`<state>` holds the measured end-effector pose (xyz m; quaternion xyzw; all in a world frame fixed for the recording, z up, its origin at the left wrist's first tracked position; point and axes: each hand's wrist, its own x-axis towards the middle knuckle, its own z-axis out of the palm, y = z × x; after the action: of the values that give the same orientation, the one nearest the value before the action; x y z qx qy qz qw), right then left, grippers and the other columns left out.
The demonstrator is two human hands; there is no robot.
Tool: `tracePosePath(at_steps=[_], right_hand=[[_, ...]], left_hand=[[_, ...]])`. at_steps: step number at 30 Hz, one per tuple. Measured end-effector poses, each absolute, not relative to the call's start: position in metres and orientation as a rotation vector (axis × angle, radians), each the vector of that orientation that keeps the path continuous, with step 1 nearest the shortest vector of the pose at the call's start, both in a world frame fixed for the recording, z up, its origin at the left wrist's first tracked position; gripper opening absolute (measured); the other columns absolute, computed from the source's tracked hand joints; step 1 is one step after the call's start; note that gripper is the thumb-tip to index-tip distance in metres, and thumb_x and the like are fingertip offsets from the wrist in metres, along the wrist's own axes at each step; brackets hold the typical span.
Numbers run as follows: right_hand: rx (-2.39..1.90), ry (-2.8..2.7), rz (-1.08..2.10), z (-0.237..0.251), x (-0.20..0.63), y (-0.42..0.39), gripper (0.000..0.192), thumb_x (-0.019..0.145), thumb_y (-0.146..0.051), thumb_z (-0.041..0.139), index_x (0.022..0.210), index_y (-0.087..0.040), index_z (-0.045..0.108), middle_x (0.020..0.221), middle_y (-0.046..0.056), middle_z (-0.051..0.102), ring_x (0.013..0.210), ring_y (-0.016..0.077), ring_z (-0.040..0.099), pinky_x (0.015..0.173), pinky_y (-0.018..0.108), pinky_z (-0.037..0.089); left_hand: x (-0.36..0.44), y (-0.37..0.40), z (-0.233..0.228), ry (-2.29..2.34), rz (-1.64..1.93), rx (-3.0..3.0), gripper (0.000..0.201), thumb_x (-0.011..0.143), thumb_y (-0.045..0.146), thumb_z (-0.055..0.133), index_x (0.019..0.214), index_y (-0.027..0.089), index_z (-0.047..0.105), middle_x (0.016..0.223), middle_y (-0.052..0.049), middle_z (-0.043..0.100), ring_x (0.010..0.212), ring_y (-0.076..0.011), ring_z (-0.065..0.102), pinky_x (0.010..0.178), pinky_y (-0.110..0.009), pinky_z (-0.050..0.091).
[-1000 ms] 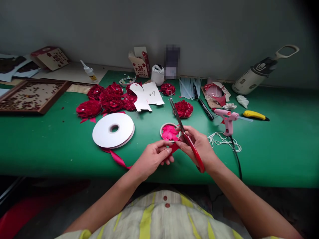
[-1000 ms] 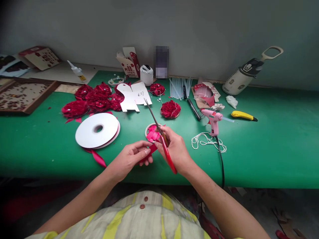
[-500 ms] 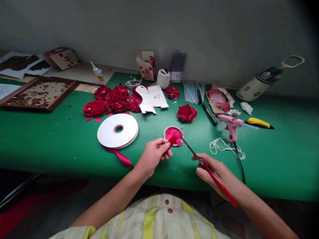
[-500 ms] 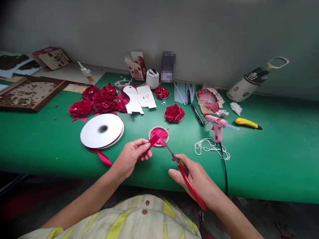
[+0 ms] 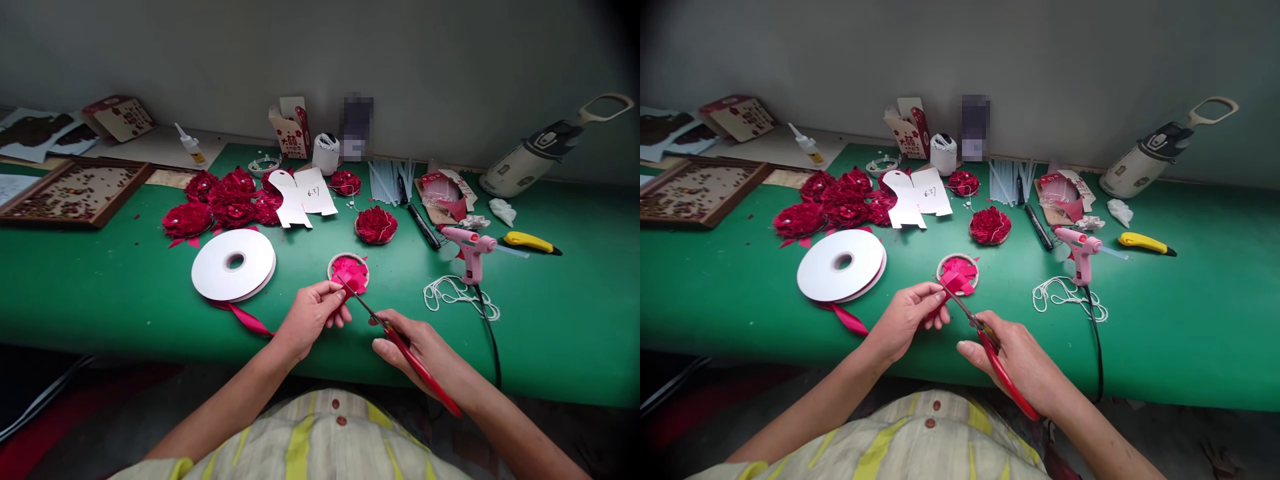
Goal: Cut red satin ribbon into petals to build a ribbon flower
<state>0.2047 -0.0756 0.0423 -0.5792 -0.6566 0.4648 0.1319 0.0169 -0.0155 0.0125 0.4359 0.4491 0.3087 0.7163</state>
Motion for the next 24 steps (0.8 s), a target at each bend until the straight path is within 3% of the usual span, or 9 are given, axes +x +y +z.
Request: tracePosePath(at_steps=[24], right_hand=[[-1.784, -1.938, 1.352, 0.045, 0.206, -0.063, 0.036, 0.082, -0.055, 0.047, 0.097, -0.024, 0.053, 0.056, -0.005, 0.036, 0.051, 0.011, 0.027, 0.047, 0.022, 0.025]], left_hand=[[0.019, -0.001, 0.009, 0.952, 0.65, 0.912, 0.02, 0.081, 0.033, 0.054, 0.078, 0.013, 0.054, 0.067, -0.005, 0.066, 0.051, -0.0096, 0.053, 0.049, -0.021, 0.036]])
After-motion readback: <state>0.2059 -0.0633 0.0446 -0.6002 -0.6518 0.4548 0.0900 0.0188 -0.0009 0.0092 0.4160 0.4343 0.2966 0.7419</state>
